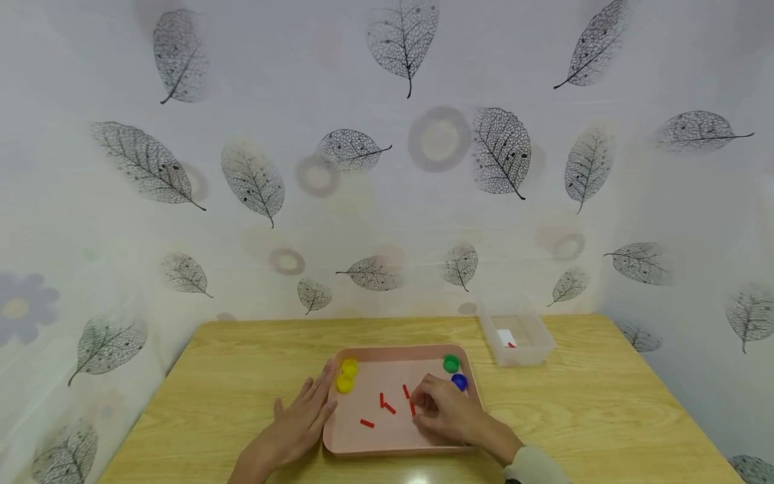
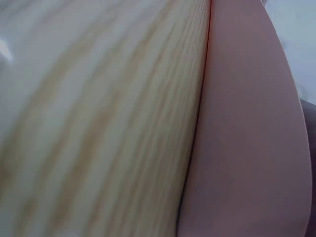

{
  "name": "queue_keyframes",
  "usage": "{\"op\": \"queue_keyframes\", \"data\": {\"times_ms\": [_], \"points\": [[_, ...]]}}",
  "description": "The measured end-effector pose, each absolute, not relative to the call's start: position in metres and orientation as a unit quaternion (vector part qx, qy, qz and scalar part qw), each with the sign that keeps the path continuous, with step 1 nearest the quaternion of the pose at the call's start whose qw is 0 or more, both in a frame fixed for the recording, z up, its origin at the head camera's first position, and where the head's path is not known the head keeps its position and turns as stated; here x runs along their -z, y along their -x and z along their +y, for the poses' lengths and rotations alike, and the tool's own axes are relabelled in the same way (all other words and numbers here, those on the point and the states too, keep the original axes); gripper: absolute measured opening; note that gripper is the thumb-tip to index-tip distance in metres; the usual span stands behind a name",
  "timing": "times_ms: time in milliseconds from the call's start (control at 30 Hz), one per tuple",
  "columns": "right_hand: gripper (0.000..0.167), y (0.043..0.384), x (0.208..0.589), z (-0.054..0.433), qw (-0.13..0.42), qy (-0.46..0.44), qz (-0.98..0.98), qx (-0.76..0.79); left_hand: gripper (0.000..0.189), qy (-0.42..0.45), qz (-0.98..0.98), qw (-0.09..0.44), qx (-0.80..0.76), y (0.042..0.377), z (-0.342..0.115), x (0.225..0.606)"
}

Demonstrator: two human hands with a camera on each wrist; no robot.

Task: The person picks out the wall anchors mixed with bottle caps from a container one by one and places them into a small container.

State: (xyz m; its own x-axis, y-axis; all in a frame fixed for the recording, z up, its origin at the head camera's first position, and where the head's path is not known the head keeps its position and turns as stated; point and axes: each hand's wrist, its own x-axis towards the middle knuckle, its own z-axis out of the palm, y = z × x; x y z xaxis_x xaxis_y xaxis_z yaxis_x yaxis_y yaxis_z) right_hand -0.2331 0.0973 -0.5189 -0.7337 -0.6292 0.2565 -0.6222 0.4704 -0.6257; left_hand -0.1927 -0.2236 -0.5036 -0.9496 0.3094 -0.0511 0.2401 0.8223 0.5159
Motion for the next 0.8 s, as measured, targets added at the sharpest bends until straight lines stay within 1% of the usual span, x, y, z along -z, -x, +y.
{"op": "queue_keyframes", "data": {"times_ms": [133,433,567,700,800], "points": [[0.016,0.231,0.517,0.096,0.015,0.356,0.863,0.358,0.063,-0.140,0.952,0.068,-0.263,0.191,-0.224,0.503],[0.014,0.227,0.515,0.101,-0.012,0.349,0.878,0.327,0.062,-0.144,0.952,0.067,-0.262,0.192,-0.223,0.504],[0.016,0.226,0.512,0.102,-0.051,0.360,0.870,0.333,0.062,-0.144,0.953,0.065,-0.259,0.192,-0.223,0.503],[0.020,0.225,0.508,0.104,-0.109,0.388,0.851,0.336,0.062,-0.146,0.953,0.064,-0.257,0.192,-0.223,0.504],[0.021,0.225,0.505,0.106,-0.138,0.388,0.848,0.334,0.062,-0.147,0.953,0.064,-0.257,0.192,-0.224,0.504]]}}
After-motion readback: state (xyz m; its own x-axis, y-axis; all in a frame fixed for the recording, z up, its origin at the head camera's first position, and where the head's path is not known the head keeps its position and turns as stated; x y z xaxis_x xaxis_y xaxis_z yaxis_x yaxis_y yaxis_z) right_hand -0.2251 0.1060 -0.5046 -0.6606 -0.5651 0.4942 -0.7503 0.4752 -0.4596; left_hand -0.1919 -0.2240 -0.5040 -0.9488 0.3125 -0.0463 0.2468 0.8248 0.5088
